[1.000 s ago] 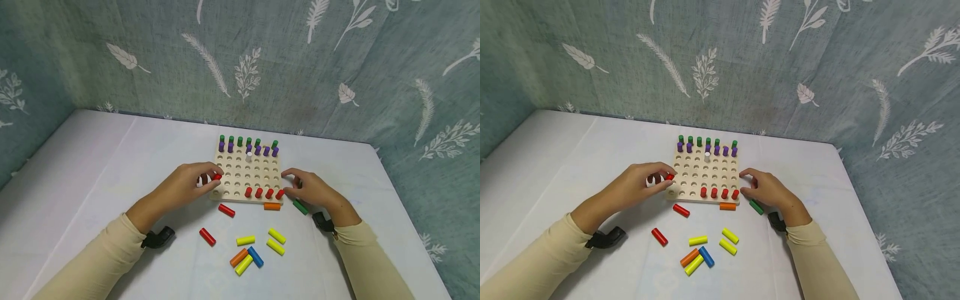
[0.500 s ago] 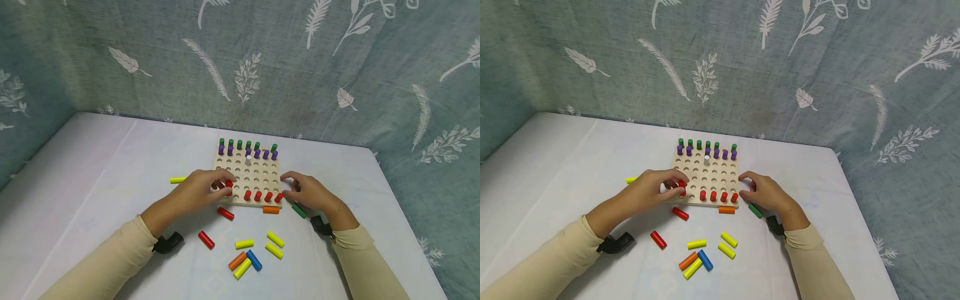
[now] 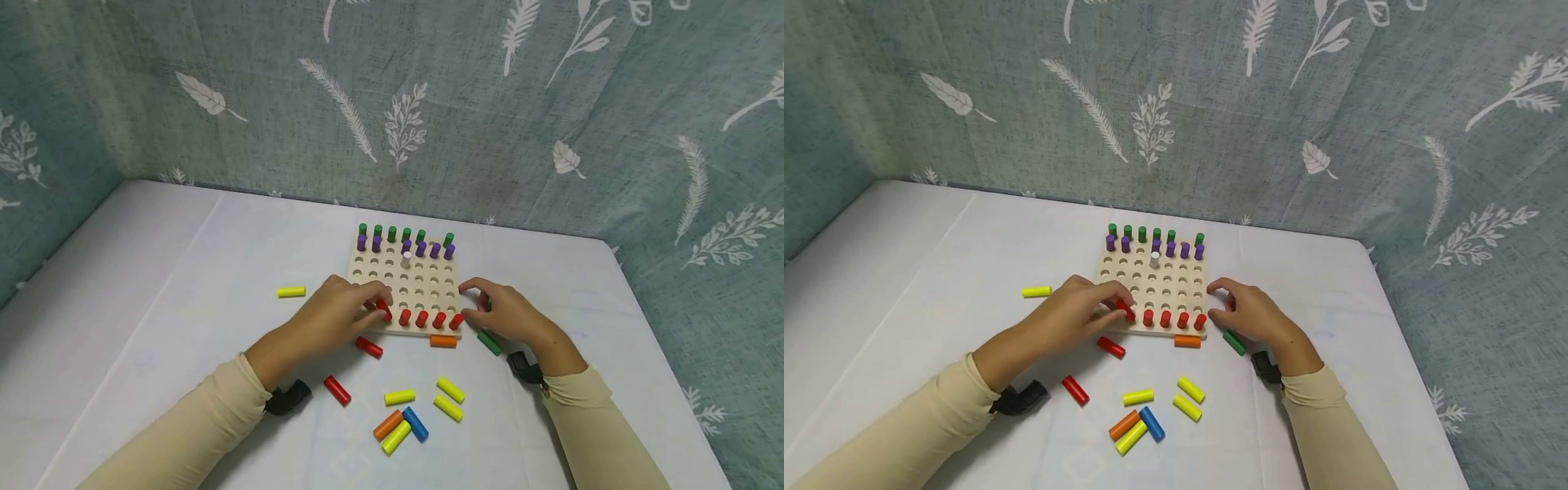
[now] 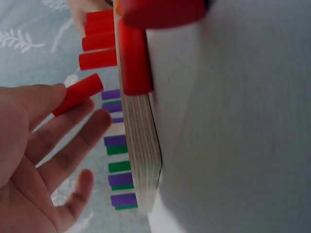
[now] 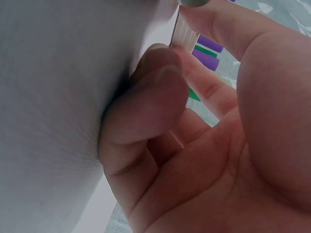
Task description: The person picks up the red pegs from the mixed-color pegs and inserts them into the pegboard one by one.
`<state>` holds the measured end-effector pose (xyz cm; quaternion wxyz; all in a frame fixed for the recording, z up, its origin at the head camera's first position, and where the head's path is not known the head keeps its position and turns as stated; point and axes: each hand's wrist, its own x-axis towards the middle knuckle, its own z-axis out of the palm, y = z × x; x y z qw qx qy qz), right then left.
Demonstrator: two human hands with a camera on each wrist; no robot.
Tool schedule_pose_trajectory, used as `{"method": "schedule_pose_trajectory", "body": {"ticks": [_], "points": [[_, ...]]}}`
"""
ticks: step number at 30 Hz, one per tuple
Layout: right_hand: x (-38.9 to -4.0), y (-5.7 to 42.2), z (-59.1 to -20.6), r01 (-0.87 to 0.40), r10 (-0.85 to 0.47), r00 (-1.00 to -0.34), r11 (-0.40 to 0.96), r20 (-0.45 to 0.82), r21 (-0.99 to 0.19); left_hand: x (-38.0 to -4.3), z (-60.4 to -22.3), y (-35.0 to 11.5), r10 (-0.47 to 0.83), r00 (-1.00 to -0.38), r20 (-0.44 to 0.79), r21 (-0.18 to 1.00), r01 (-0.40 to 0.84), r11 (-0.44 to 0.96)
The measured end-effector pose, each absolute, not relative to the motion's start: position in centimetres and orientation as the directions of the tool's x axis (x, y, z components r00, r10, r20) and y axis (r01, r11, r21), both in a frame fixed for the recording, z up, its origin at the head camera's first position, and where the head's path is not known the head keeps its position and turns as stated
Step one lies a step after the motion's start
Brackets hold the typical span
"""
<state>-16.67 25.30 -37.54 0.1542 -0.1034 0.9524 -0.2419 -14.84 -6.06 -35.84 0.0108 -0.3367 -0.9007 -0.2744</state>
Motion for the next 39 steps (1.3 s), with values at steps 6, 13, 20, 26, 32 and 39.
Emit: {"method": "schedule_pose_trajectory", "body": {"ticks": [6, 13, 20, 26, 32, 39], "points": [[-16.62, 25.39, -37.44, -0.142, -0.289, -0.932, 0.846, -0.219, -0.513, -14.65, -36.09, -5.75, 0.585, -0.793, 0.17, 0.43, 0.594, 0.68], [-16.65, 25.47, -37.55, -0.137, -0.287, -0.929, 0.853, -0.232, -0.504, -14.78, -36.28, -5.89, 0.602, -0.78, 0.173, 0.406, 0.613, 0.678], [-16.68, 25.39, -37.53, -0.135, -0.288, -0.929, 0.85, -0.233, -0.509, -14.8, -36.19, -6.04, 0.598, -0.779, 0.191, 0.413, 0.616, 0.671], [-16.76, 25.28, -37.46, -0.13, -0.277, -0.933, 0.853, -0.228, -0.505, -14.84, -36.1, -6.04, 0.573, -0.797, 0.191, 0.436, 0.592, 0.678], [-16.58, 25.16, -37.61, -0.126, -0.279, -0.93, 0.853, -0.239, -0.506, -14.74, -36.21, -6.04, 0.544, -0.833, 0.101, 0.499, 0.516, 0.696], [-16.5, 25.18, -37.81, -0.13, -0.277, -0.933, 0.854, -0.229, -0.504, -14.72, -36.32, -6.0, 0.525, -0.849, 0.061, 0.519, 0.476, 0.71]]}}
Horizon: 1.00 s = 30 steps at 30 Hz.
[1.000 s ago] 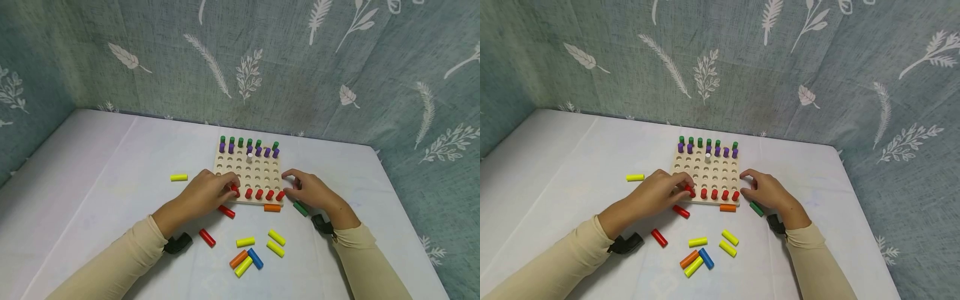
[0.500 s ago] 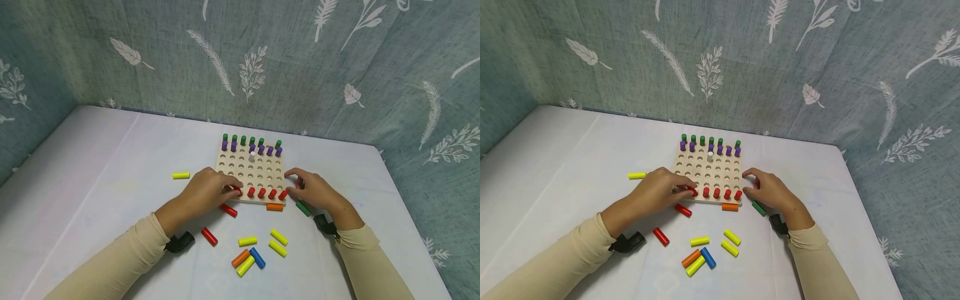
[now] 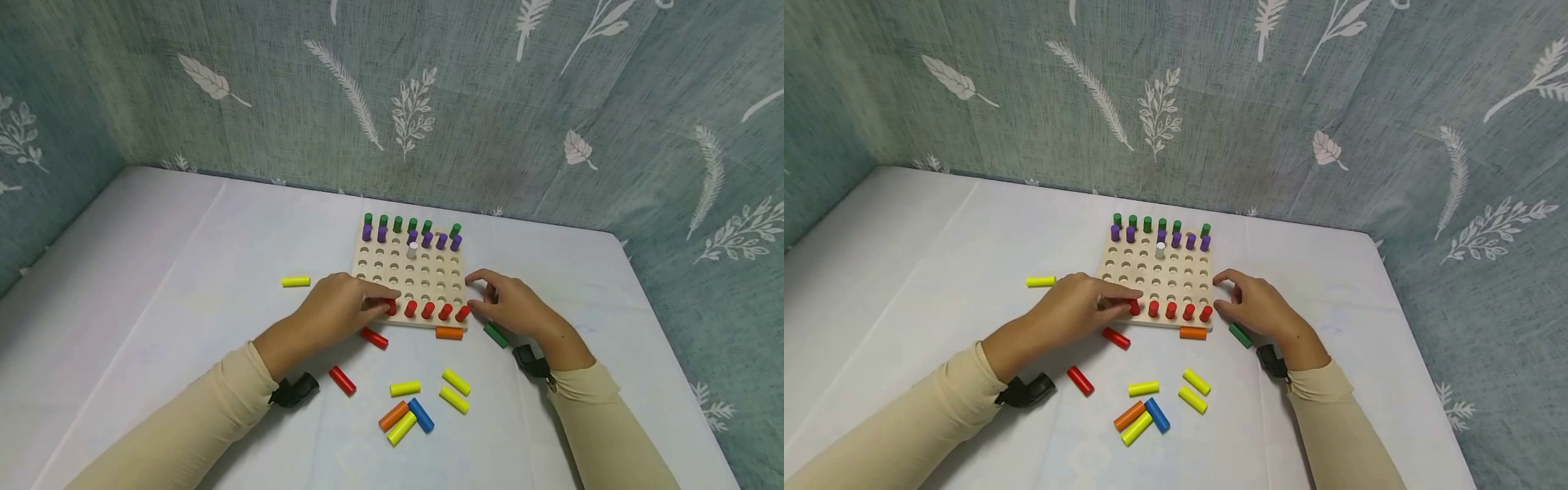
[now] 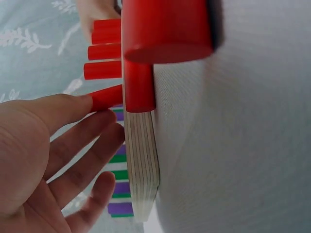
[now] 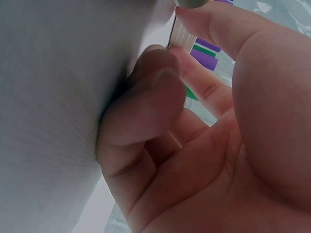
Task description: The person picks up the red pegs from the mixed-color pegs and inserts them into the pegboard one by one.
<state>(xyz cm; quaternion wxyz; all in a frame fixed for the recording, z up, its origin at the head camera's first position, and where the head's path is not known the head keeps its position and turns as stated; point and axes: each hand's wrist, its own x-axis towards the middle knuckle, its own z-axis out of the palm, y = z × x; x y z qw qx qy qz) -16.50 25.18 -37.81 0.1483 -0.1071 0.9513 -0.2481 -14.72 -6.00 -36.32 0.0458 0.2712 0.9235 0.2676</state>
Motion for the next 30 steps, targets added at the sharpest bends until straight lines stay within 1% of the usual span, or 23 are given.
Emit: {"method": "schedule_pose_trajectory", "body": {"ticks": [7, 14, 18, 22, 25, 30], "points": [[-16.58, 25.2, -37.93, -0.126, -0.273, -0.932, 0.86, -0.238, -0.494, -14.8, -36.53, -6.05, 0.533, -0.845, 0.039, 0.53, 0.47, 0.706], [-16.68, 25.27, -37.68, -0.13, -0.273, -0.935, 0.858, -0.228, -0.496, -14.74, -36.36, -5.77, 0.573, -0.818, 0.057, 0.471, 0.528, 0.707], [-16.69, 25.21, -37.75, -0.13, -0.278, -0.93, 0.86, -0.24, -0.493, -14.59, -36.34, -5.81, 0.568, -0.822, 0.036, 0.484, 0.512, 0.71], [-16.7, 25.16, -37.58, -0.133, -0.271, -0.936, 0.864, -0.226, -0.486, -14.63, -36.33, -5.89, 0.573, -0.818, 0.056, 0.495, 0.521, 0.696], [-16.69, 25.15, -37.58, -0.133, -0.269, -0.937, 0.862, -0.221, -0.489, -14.68, -36.42, -5.95, 0.586, -0.808, 0.065, 0.497, 0.535, 0.683], [-16.71, 25.1, -37.61, -0.134, -0.276, -0.933, 0.861, -0.231, -0.49, -14.69, -36.25, -6.15, 0.616, -0.787, 0.027, 0.503, 0.543, 0.672]]}}
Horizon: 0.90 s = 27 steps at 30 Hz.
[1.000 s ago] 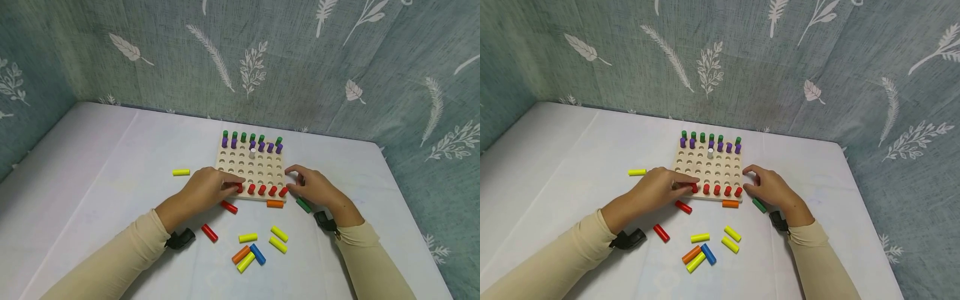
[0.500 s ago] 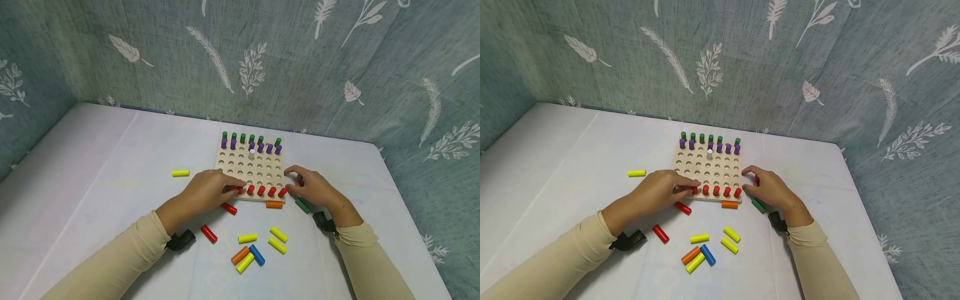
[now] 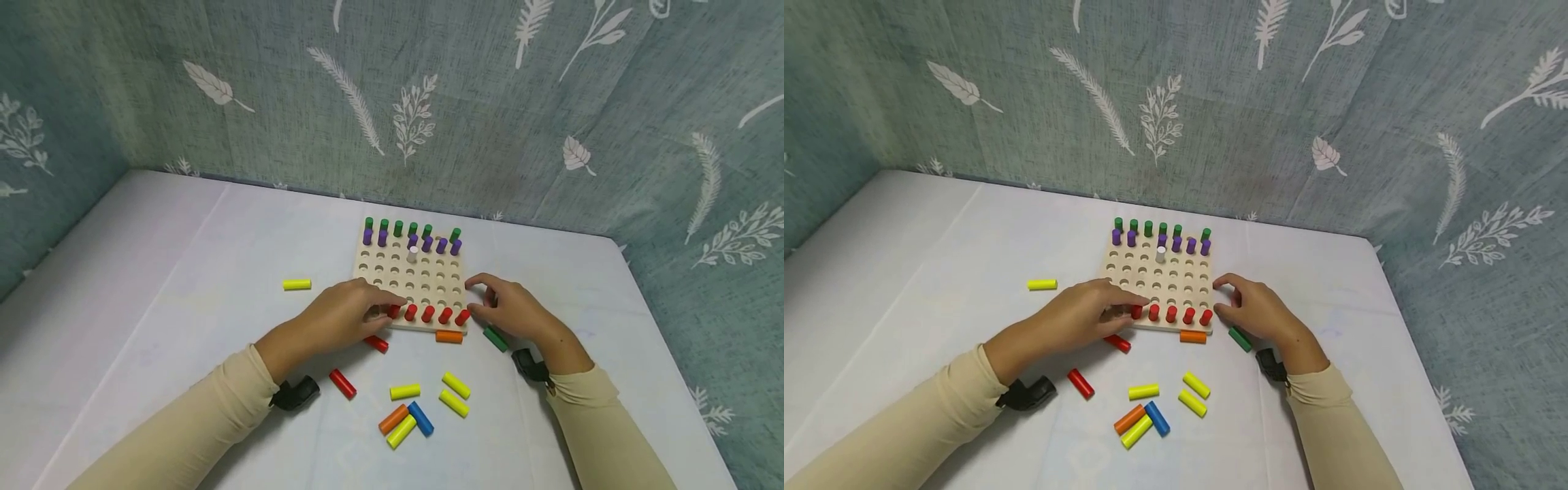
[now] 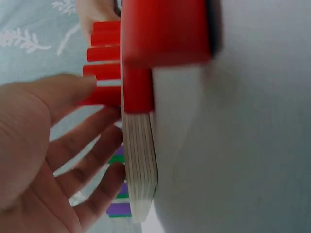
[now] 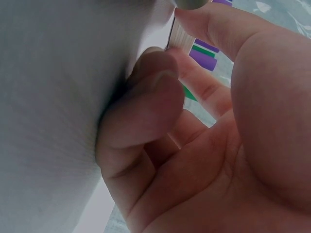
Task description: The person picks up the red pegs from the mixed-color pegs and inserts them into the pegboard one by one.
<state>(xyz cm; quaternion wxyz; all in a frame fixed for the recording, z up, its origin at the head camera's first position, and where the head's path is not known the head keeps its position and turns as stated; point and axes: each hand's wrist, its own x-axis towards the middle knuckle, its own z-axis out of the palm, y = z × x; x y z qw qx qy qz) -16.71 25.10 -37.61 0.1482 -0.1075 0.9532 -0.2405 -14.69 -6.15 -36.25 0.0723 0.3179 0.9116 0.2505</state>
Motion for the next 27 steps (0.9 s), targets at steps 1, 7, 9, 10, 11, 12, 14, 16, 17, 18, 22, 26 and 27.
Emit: {"method": "schedule_pose_trajectory", "body": {"ticks": [1, 7, 9, 10, 11, 12, 14, 16, 17, 18, 22, 26, 27], "points": [[-16.7, 25.1, -37.6, -0.135, -0.277, -0.933, 0.861, -0.229, -0.491, -14.7, -36.2, -6.2, 0.621, -0.784, 0.023, 0.505, 0.545, 0.669], [-16.8, 25.1, -37.3, -0.142, -0.278, -0.936, 0.859, -0.214, -0.492, -15.0, -35.7, -6.4, 0.631, -0.775, 0.042, 0.487, 0.567, 0.665], [-16.8, 25.1, -37.4, -0.14, -0.278, -0.935, 0.859, -0.219, -0.493, -15.1, -35.7, -6.5, 0.632, -0.774, 0.048, 0.475, 0.574, 0.667], [-16.8, 25.2, -37.5, -0.139, -0.28, -0.934, 0.858, -0.224, -0.495, -15.1, -35.7, -6.6, 0.632, -0.774, 0.046, 0.472, 0.574, 0.669], [-16.7, 25.2, -37.5, -0.137, -0.281, -0.932, 0.857, -0.227, -0.497, -15.1, -35.7, -6.6, 0.63, -0.775, 0.043, 0.469, 0.572, 0.673], [-16.7, 25.2, -37.5, -0.137, -0.281, -0.932, 0.857, -0.228, -0.497, -15.2, -35.6, -6.7, 0.63, -0.775, 0.041, 0.469, 0.572, 0.673], [-16.6, 25.3, -37.6, -0.139, -0.281, -0.934, 0.855, -0.22, -0.5, -15.2, -35.6, -6.7, 0.633, -0.773, 0.043, 0.47, 0.575, 0.67], [-16.6, 25.3, -37.5, -0.142, -0.28, -0.937, 0.853, -0.209, -0.502, -15.3, -35.5, -6.8, 0.637, -0.769, 0.056, 0.47, 0.583, 0.663], [-16.6, 25.3, -37.5, -0.143, -0.279, -0.938, 0.852, -0.205, -0.503, -15.3, -35.4, -6.8, 0.639, -0.767, 0.061, 0.469, 0.587, 0.66], [-16.6, 25.3, -37.5, -0.144, -0.279, -0.938, 0.852, -0.203, -0.504, -15.3, -35.4, -6.9, 0.642, -0.764, 0.065, 0.468, 0.592, 0.656], [-16.6, 25.3, -37.6, -0.139, -0.282, -0.934, 0.852, -0.219, -0.505, -15.3, -35.5, -7.1, 0.669, -0.742, 0.044, 0.471, 0.606, 0.641], [-16.6, 25.3, -37.6, -0.14, -0.282, -0.934, 0.855, -0.22, -0.5, -15.2, -35.4, -7.3, 0.71, -0.704, 0.024, 0.468, 0.635, 0.614], [-16.6, 25.3, -37.6, -0.142, -0.28, -0.935, 0.855, -0.215, -0.498, -15.3, -35.4, -7.4, 0.718, -0.696, 0.026, 0.464, 0.644, 0.608]]}}
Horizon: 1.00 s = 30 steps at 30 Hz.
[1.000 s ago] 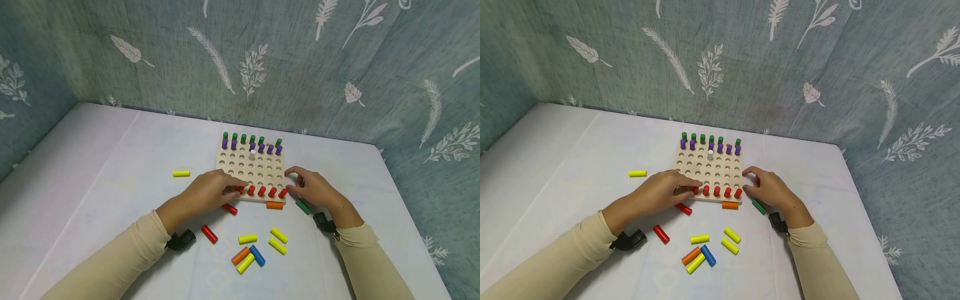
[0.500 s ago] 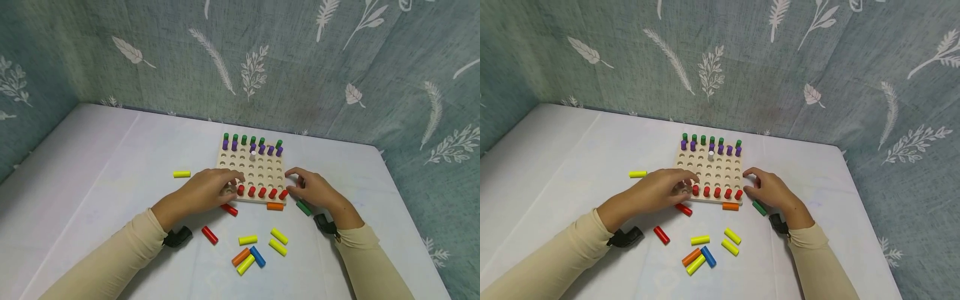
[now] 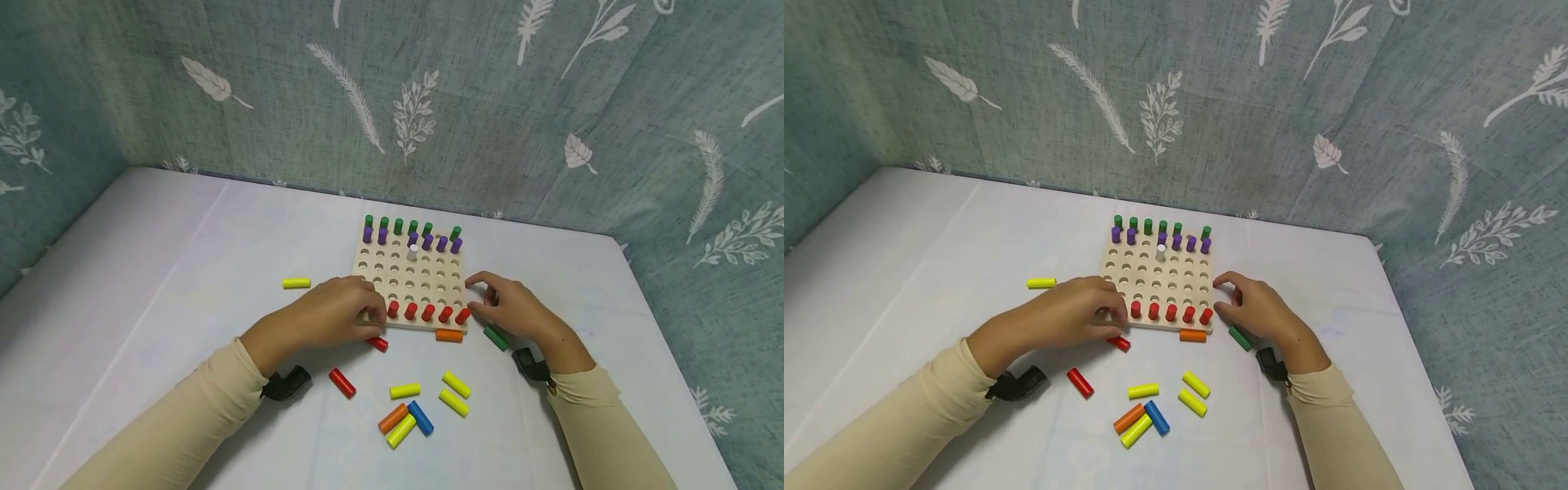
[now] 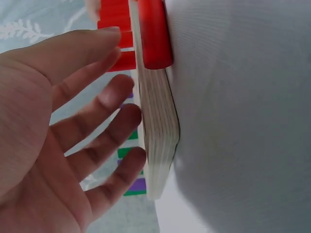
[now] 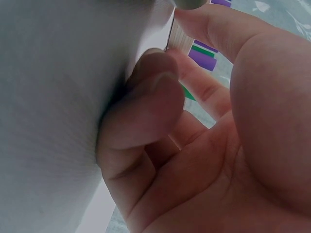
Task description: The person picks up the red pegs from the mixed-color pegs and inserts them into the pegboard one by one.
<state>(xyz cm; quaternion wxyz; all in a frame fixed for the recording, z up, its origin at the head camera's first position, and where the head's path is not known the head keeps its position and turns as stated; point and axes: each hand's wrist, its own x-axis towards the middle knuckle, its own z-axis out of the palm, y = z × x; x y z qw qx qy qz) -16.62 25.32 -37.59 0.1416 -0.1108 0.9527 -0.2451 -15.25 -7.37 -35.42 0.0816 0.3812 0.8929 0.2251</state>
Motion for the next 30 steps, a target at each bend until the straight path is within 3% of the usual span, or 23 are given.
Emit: {"method": "schedule_pose_trajectory", "body": {"ticks": [10, 30], "points": [[-16.41, 24.96, -37.54, -0.127, -0.274, -0.932, 0.859, -0.236, -0.496, -15.14, -36.0, -7.63, 0.743, -0.669, 0.017, 0.424, 0.678, 0.601], [-16.4, 25.01, -37.32, -0.145, -0.285, -0.934, 0.854, -0.216, -0.499, -15.11, -35.93, -7.42, 0.72, -0.692, -0.052, 0.433, 0.634, 0.641]]}}
